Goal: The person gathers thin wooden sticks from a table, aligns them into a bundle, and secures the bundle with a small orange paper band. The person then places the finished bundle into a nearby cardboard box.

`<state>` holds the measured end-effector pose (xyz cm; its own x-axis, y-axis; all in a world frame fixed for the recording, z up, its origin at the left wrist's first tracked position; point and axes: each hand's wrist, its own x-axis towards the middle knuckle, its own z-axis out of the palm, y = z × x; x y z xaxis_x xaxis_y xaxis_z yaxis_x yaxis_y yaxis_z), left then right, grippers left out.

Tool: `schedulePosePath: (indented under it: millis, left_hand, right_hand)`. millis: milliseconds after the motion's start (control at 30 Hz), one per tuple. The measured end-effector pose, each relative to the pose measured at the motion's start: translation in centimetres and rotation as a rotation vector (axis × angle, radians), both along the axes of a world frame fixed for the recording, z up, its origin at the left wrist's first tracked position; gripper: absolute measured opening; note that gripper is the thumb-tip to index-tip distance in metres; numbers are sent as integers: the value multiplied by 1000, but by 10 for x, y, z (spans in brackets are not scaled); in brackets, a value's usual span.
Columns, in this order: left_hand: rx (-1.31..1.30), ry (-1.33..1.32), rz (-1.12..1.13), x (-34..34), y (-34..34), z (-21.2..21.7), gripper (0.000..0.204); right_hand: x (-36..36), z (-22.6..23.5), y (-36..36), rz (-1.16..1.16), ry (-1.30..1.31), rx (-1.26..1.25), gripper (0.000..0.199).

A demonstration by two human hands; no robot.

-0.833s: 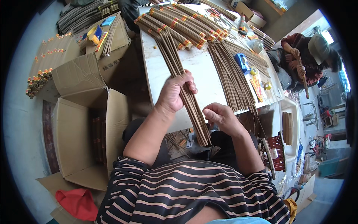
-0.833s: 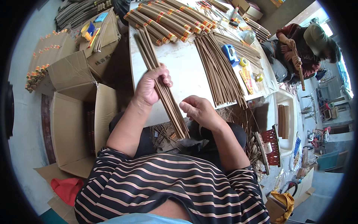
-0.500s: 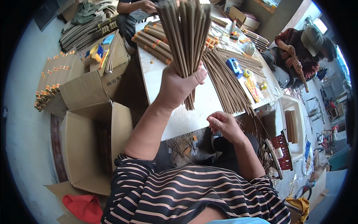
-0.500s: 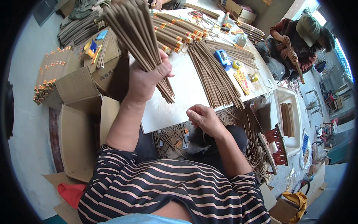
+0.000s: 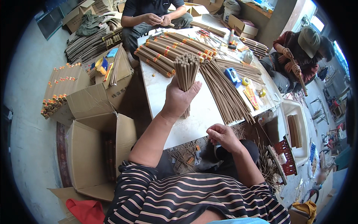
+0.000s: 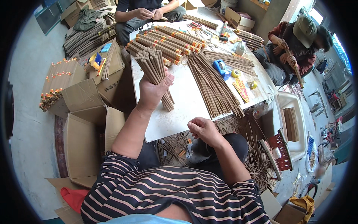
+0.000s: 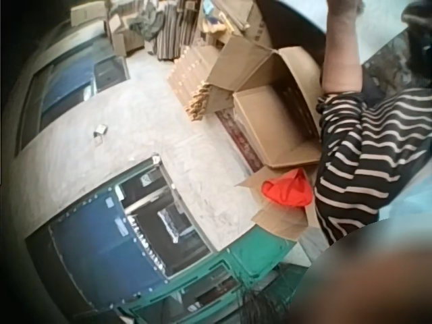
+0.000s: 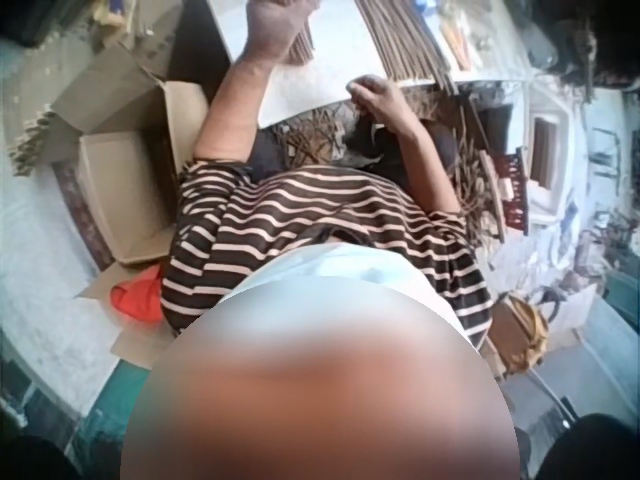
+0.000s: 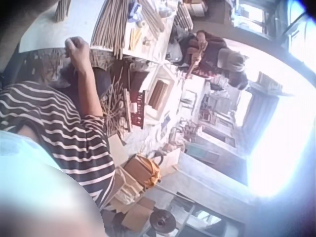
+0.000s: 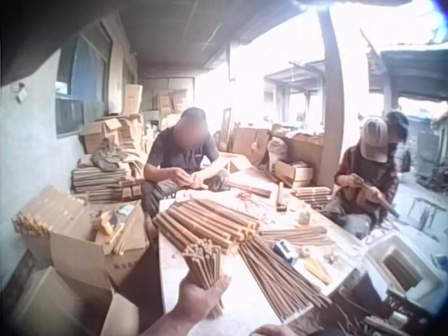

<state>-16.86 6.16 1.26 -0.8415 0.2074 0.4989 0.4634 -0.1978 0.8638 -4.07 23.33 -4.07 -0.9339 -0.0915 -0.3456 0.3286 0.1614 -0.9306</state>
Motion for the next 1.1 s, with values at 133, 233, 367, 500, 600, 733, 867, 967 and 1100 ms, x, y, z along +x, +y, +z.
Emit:
schedulePosePath:
  millis: [133,233,367,500,600,733,867,967,1100]
  left_hand:
    - [16,-54,108,-5,3,-11,17]
    - [212,-164,6,2,-7,10,12]
    - [550,-392,-328,4,-26,13,9]
    - [806,-644,-654,1,-33,-23,9]
    - [804,-730,-545,-7,-40,-45,6]
    - [583,-721,-88,-7,-28,-65,12]
    - [588,-841,-42,-2,-21,-67,19]
    - [815,-968,-428,-15,-33,-77,16]
    - [737,-896,-316,-11,-31,-75,13]
  right_hand:
    - [-2,1,0,-41,94,-31,26]
    - [-16,12,-1,-105,274,31,27]
    - [-38,32,-15,31,368,16,52]
    - [-35,8,-44,370,-167,-756,66]
    - [-27,6,-60,372,-402,-717,25]
    - [-32,9,-68,217,-201,-112,15]
    - [-34,-2,-73,182,-87,240,21]
    - [-32,0,-68,191,-335,-468,23]
    - [-29,-1,-76,158,-270,-339,21]
